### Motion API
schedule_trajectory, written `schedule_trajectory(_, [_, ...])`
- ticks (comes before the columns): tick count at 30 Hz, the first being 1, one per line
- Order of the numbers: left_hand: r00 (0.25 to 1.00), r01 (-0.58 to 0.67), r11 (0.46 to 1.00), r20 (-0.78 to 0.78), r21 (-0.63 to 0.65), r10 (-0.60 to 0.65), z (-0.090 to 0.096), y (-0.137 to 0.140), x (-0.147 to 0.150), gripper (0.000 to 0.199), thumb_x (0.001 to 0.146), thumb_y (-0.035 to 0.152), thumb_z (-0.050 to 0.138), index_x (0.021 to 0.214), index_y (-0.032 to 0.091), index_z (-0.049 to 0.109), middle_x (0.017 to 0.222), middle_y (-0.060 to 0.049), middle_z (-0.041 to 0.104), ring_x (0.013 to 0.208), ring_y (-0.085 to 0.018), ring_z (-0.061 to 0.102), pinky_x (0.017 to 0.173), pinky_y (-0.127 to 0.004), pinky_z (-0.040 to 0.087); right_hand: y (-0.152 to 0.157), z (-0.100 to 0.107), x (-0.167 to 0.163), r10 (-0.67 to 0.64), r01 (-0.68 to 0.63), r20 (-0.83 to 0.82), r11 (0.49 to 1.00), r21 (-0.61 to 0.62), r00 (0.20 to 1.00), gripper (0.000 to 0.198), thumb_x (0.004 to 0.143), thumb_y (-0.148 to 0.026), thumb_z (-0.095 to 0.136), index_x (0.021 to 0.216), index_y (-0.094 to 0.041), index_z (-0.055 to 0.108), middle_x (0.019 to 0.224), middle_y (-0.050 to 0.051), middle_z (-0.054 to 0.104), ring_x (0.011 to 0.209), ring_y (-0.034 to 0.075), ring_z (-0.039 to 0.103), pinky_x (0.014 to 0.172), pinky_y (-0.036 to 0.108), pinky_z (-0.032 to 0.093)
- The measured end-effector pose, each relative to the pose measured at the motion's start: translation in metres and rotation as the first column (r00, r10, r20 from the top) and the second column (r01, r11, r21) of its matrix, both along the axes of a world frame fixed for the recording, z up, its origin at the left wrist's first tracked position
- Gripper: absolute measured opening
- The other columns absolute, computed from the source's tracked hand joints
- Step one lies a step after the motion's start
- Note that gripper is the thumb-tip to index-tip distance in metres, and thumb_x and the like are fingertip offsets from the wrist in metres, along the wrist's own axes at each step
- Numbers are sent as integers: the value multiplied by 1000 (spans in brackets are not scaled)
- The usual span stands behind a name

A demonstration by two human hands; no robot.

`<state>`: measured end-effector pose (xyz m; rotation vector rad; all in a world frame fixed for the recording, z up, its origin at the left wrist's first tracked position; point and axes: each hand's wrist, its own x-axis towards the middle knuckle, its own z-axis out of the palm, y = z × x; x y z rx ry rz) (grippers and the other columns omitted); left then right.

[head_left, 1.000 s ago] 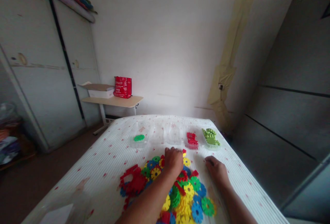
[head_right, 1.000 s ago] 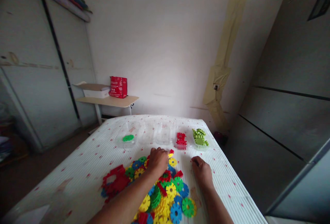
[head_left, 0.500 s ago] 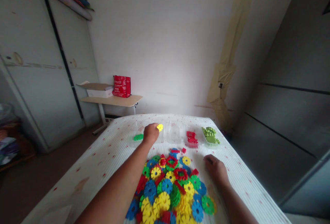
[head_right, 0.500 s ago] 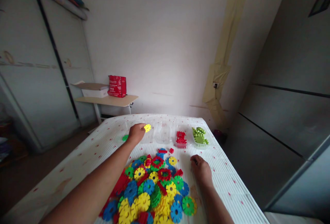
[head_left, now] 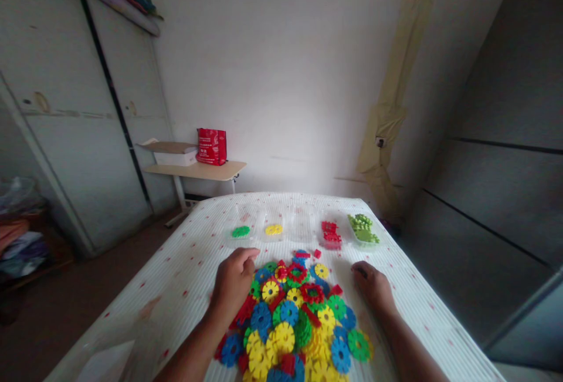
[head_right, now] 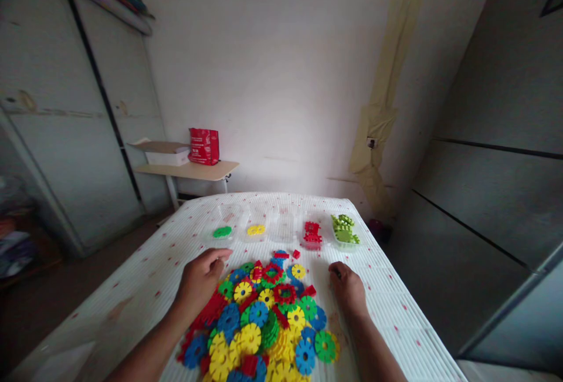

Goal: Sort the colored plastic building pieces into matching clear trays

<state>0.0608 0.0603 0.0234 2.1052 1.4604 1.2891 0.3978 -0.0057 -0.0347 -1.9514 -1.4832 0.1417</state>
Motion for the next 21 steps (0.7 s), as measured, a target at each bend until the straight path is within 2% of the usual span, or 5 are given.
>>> schedule_trajectory(5, [997,-49,996,-53,78,53,-33,-46,-36,27,80,26,41,88,23,66,93,-4,68,88,-17,63,78,-29,52,0,-1,-1,-23,23,21,1000,-12,1000,27,73,-29,40,82,-22,64,79,3,70,72,18,63,64,25,43])
schedule_trajectory(10, [992,-90,975,-63,202,105,-61,-86,-41,27,80,26,45,98,25,64,102,-4,65,95,-18,60,80,-30,52,0,-2,-2,-32,33,31,999,-21,999,28,74,-31,39,83,-21,64,81,4,70,72,19,63,65,26,43])
schedule_trajectory(13, [986,-103,972,-104,211,128,-69,-90,-40,29,80,26,46,104,26,62,109,-6,62,101,-20,57,84,-35,50,-1,-2,-2,-37,38,33,999,-30,999,28,74,-31,40,84,-21,64,81,4,70,72,19,63,66,27,44])
schedule_trajectory(16, [983,-114,974,-121,197,140,-74,-82,-42,31,81,27,46,109,24,60,112,-7,61,105,-22,54,88,-39,48,-3,-3,-2,-28,28,23,999,-27,999,28,73,-30,41,85,-21,64,82,5,70,74,19,64,66,26,44])
schedule_trajectory(21, [980,-168,969,-72,178,183,-83,-74,-47,33,82,29,44,111,21,57,111,-8,61,105,-23,54,88,-41,47,-5,0,-12,-17,17,32,1000,4,999,27,76,-30,42,87,-20,65,86,5,69,76,19,63,68,27,46])
